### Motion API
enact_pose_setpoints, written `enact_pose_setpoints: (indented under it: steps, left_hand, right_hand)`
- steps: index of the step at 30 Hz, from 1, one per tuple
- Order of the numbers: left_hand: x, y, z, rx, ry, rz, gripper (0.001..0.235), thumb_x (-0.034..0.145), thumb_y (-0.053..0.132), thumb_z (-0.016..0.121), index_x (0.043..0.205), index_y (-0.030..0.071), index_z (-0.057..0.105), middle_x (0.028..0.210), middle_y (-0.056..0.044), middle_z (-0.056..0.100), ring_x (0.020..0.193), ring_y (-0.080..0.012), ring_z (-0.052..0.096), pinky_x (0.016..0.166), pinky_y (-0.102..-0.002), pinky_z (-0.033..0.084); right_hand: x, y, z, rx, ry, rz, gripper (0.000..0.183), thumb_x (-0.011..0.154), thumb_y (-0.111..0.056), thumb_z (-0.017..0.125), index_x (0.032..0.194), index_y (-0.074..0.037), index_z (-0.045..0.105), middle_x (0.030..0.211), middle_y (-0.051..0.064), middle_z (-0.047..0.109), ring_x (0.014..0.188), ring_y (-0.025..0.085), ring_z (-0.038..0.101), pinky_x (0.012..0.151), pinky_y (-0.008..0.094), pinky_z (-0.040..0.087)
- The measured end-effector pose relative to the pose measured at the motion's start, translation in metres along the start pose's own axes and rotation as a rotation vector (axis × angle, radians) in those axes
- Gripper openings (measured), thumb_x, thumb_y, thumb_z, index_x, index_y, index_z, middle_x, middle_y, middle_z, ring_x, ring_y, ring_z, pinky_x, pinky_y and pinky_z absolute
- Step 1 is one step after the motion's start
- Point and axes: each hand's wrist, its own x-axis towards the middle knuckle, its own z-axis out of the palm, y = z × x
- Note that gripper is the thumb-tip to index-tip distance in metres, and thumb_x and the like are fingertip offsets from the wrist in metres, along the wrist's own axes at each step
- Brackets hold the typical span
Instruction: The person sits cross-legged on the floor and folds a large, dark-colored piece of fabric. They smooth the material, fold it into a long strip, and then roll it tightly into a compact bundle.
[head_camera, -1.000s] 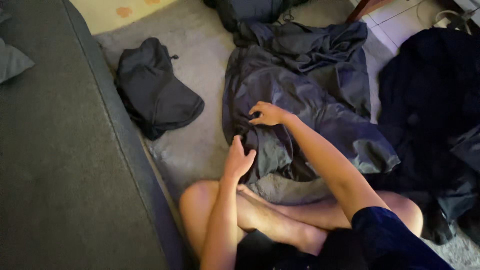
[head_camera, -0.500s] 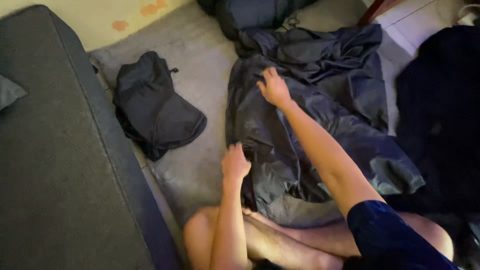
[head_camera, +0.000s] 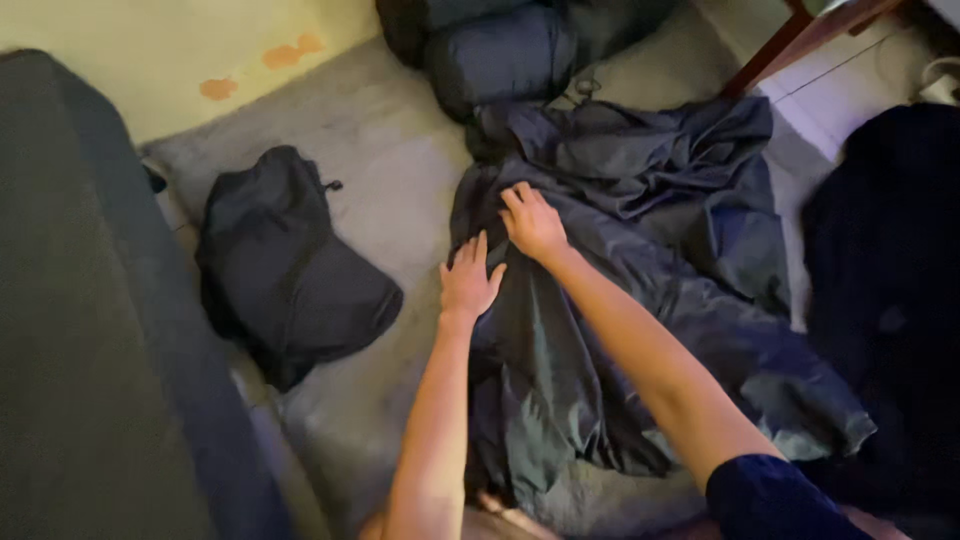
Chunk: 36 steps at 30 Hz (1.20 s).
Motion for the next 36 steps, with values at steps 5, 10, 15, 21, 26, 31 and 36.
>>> enact_pose_setpoints:
  steps: [5, 10, 15, 21, 26, 31, 36]
  left_hand:
    - [-0.014, -0.003, 0.018, 0.111, 0.083, 0.144, 0.072, 0.113, 0.058, 0.042, 0.158, 0.003, 0.054, 0.123, -0.018, 0.077, 0.113, -0.0309, 0.076, 0.107, -0.052, 0.052]
    - [-0.025, 0.001, 0.002, -0.186, -0.195, 0.020, 0.092, 0.110, 0.063, 0.048, 0.164, -0.010, 0.039, 0.115, -0.034, 0.077, 0.107, -0.0467, 0.078, 0.086, -0.057, 0.064]
    - [-0.025, 0.005, -0.008, 0.056, -0.335, -0.037, 0.097, 0.106, 0.079, 0.032, 0.157, 0.000, 0.058, 0.161, -0.025, 0.054, 0.149, -0.0406, 0.052, 0.120, -0.056, 0.044]
    - [-0.022, -0.006, -0.007, 0.048, -0.412, 0.068, 0.105, 0.104, 0.087, 0.017, 0.167, 0.007, 0.042, 0.181, -0.018, 0.029, 0.167, -0.0315, 0.028, 0.131, -0.073, 0.013]
    - [-0.055, 0.005, -0.003, 0.014, -0.565, 0.188, 0.092, 0.105, 0.078, 0.026, 0.159, 0.008, 0.053, 0.160, -0.024, 0.059, 0.153, -0.0397, 0.052, 0.133, -0.069, 0.013]
    - [-0.057, -0.009, -0.006, -0.132, -0.467, 0.138, 0.109, 0.103, 0.088, 0.015, 0.153, 0.002, 0.059, 0.149, -0.028, 0.066, 0.145, -0.0438, 0.059, 0.131, -0.065, 0.024]
    - [-0.048, -0.024, -0.008, -0.567, -0.368, -0.170, 0.108, 0.104, 0.088, 0.028, 0.163, 0.000, 0.048, 0.160, -0.029, 0.055, 0.153, -0.0444, 0.048, 0.128, -0.058, 0.036]
  right_hand:
    - [-0.004, 0.009, 0.008, -0.087, 0.127, -0.135, 0.029, 0.104, -0.026, 0.068, 0.130, -0.016, 0.063, 0.128, 0.009, 0.061, 0.114, 0.035, 0.066, 0.089, 0.046, 0.062]
    - [-0.009, -0.001, 0.003, -0.111, 0.128, -0.162, 0.028, 0.103, -0.027, 0.061, 0.129, -0.019, 0.062, 0.132, 0.006, 0.059, 0.112, 0.032, 0.066, 0.085, 0.046, 0.063]
    - [-0.019, -0.002, -0.002, -0.062, -0.052, -0.131, 0.036, 0.104, -0.036, 0.061, 0.133, -0.015, 0.062, 0.130, 0.009, 0.065, 0.116, 0.034, 0.067, 0.090, 0.047, 0.062]
    - [-0.019, 0.002, -0.005, 0.029, -0.214, -0.138, 0.037, 0.110, -0.038, 0.055, 0.139, -0.015, 0.057, 0.145, 0.013, 0.060, 0.118, 0.044, 0.070, 0.098, 0.056, 0.061]
    - [-0.013, -0.010, -0.005, -0.015, -0.376, -0.198, 0.036, 0.110, -0.037, 0.052, 0.139, -0.017, 0.060, 0.148, 0.013, 0.062, 0.121, 0.044, 0.071, 0.100, 0.057, 0.059]
    - [-0.003, -0.024, 0.004, 0.019, -0.144, -0.303, 0.026, 0.105, -0.032, 0.057, 0.124, -0.017, 0.065, 0.124, 0.012, 0.073, 0.108, 0.042, 0.076, 0.085, 0.056, 0.061]
    - [0.018, -0.039, 0.004, -0.144, 0.250, -0.318, 0.024, 0.101, -0.039, 0.065, 0.121, -0.026, 0.064, 0.106, 0.000, 0.061, 0.090, 0.026, 0.073, 0.072, 0.042, 0.062]
